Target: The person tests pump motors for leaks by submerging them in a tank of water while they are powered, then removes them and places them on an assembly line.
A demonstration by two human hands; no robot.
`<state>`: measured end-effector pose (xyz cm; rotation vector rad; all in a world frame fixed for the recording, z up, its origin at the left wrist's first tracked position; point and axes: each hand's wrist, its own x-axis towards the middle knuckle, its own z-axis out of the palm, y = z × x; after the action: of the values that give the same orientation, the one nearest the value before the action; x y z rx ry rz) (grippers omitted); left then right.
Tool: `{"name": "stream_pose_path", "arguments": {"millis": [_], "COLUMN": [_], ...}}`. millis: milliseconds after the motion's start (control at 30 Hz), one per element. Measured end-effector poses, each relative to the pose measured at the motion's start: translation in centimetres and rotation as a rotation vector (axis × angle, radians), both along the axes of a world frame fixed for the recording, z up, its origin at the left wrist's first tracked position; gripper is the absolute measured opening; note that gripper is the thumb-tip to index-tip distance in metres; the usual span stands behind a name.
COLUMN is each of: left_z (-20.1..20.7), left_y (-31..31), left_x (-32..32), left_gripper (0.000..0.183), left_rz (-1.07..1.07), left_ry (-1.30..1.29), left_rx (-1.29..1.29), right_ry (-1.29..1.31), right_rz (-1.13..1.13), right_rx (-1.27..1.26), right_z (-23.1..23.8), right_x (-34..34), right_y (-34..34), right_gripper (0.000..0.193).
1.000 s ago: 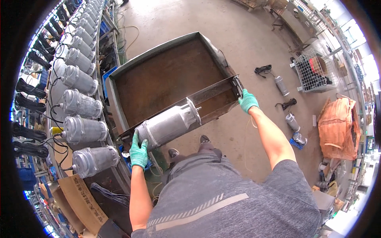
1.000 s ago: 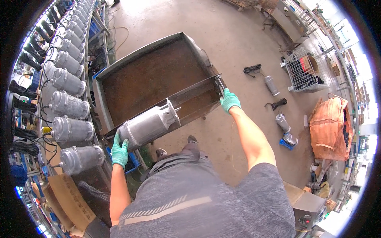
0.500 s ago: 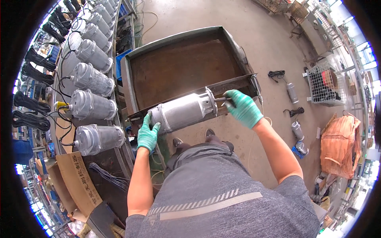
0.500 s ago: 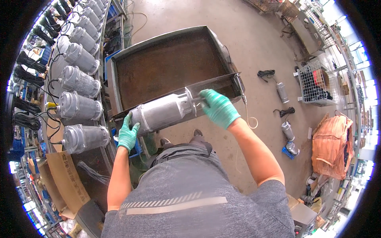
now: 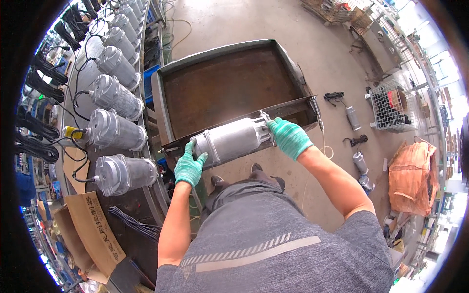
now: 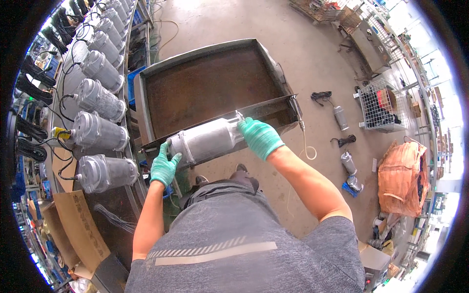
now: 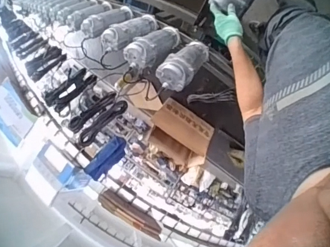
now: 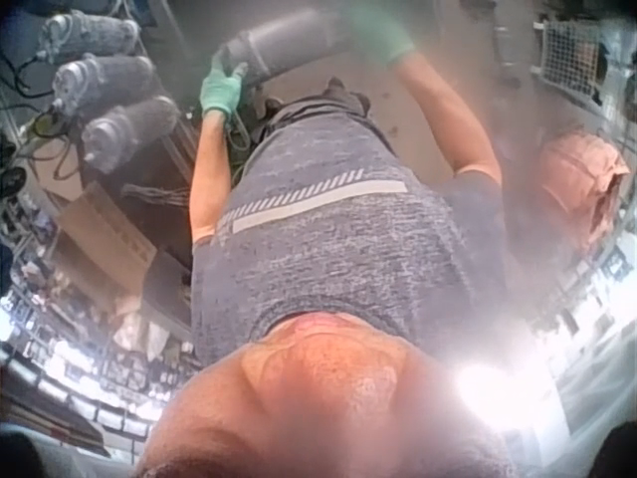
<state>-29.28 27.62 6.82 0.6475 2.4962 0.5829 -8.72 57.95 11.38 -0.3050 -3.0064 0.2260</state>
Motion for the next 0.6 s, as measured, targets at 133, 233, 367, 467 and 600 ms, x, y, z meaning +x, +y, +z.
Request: {"name": "stream_pose_path", "arguments": {"millis": [133,233,367,467,600], "left_z": [0.0,0.9,1.5,1.8,1.6], "left_y": [0.0,0.3,0.2,0.3,0.0], "left_x": [-0.3,-0.5,-0.8,-1.0,-1.4], "left_gripper": [0.070,0.070,0.069,0.069,0.069], "left_rz": [-0.025,-0.037,-0.047,-0.062,-0.092], "left_ry": [0.011,-0.012,-0.041,-0.047,-0.033], "left_rx": [-0.042,-0.051,-0.078,-0.058,-0.046], "right_ry": [0.076,-0.042,-0.106,-0.126,-0.171], "right_rz": [-0.121,-0.011,0.021,-0.090,-0.221], "right_rx": [-0.039,0.032,0.045,0.059,0.040], "right_z": [-0.5,-0.5,0.7,0.9,1.9], "right_x": [-0.3,-0.3,0.0,-0.4,-1.7], "right_y": [-0.2,-0.3,-2.2,-1.5,-1.5], "right_gripper": [0.020,0.018,0.021,0.022,0.018]}}
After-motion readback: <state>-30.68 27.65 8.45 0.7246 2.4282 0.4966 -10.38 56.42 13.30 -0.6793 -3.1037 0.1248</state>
